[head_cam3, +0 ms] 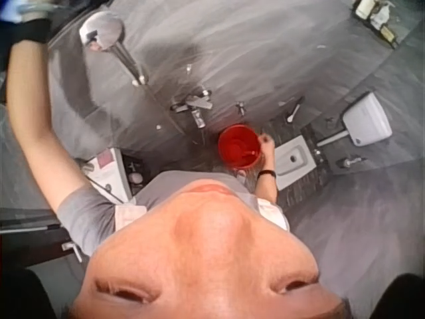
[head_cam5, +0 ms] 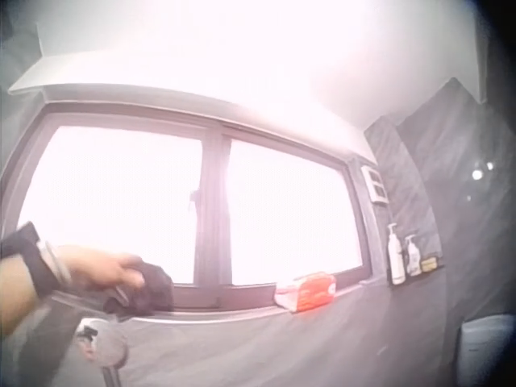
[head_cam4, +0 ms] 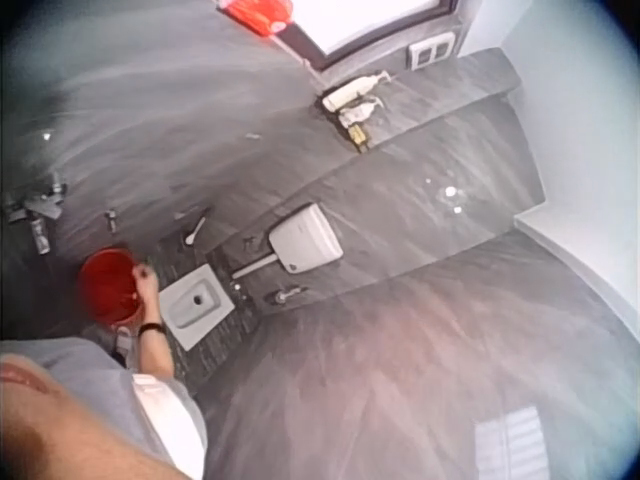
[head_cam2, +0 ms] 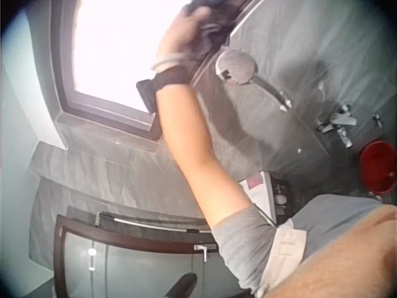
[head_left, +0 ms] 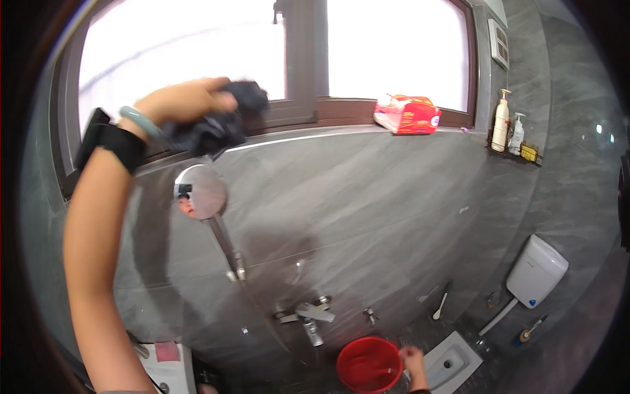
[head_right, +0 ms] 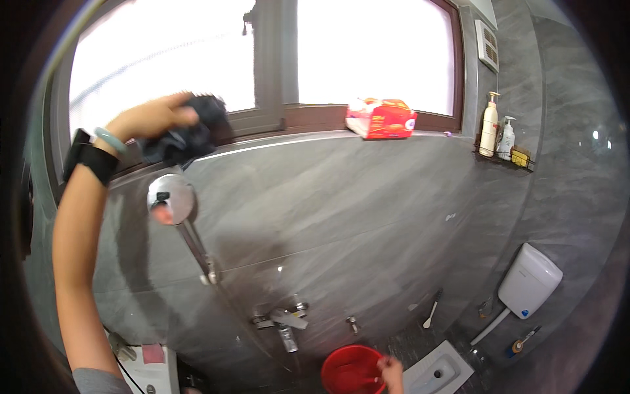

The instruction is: Clean a bathroom including the sink and squat toilet.

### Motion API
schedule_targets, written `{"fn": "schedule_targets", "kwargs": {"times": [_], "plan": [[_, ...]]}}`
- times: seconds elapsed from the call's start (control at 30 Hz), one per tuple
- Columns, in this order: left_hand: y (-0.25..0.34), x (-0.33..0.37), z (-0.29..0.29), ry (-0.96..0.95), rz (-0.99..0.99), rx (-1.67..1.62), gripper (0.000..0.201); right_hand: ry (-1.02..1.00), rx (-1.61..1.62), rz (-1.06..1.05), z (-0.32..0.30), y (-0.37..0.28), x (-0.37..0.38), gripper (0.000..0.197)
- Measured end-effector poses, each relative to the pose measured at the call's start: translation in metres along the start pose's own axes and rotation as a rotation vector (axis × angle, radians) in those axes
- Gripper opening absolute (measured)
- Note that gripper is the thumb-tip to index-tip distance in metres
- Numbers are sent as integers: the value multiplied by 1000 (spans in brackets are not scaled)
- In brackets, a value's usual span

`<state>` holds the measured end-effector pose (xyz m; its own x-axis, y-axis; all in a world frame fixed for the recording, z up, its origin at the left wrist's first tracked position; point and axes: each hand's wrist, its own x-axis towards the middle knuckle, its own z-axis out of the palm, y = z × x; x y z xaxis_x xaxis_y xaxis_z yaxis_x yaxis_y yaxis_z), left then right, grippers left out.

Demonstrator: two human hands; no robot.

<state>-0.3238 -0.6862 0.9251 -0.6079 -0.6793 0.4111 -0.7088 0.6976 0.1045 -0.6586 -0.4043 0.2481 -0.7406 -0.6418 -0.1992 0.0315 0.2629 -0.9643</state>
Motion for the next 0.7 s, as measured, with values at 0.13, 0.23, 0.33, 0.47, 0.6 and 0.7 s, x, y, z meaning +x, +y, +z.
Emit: {"fn": "schedule_targets", "kwargs": {"times": [0.13, 0.23, 0.33, 0.47, 0.6, 0.7], "plan": [[81, 59, 91, -103, 127, 428, 40, 272, -22, -668, -122, -213, 92, 17], [100, 80, 114, -11, 178, 323, 36, 240, 34, -937, -127, -400, 113, 56], [140, 105, 130, 32, 218, 316, 38, 459, -145, -1399, -119, -532, 131, 87], [156, 122, 140, 104, 217, 364, 39, 503, -269, -1280, -65, -613, 136, 78], [176, 118, 143, 136, 316, 385, 38, 553, -348, -1266, -56, -618, 183, 44], [170, 121, 148, 213, 427, 426, 33, 583, -144, -1333, -67, -625, 195, 21]]}}
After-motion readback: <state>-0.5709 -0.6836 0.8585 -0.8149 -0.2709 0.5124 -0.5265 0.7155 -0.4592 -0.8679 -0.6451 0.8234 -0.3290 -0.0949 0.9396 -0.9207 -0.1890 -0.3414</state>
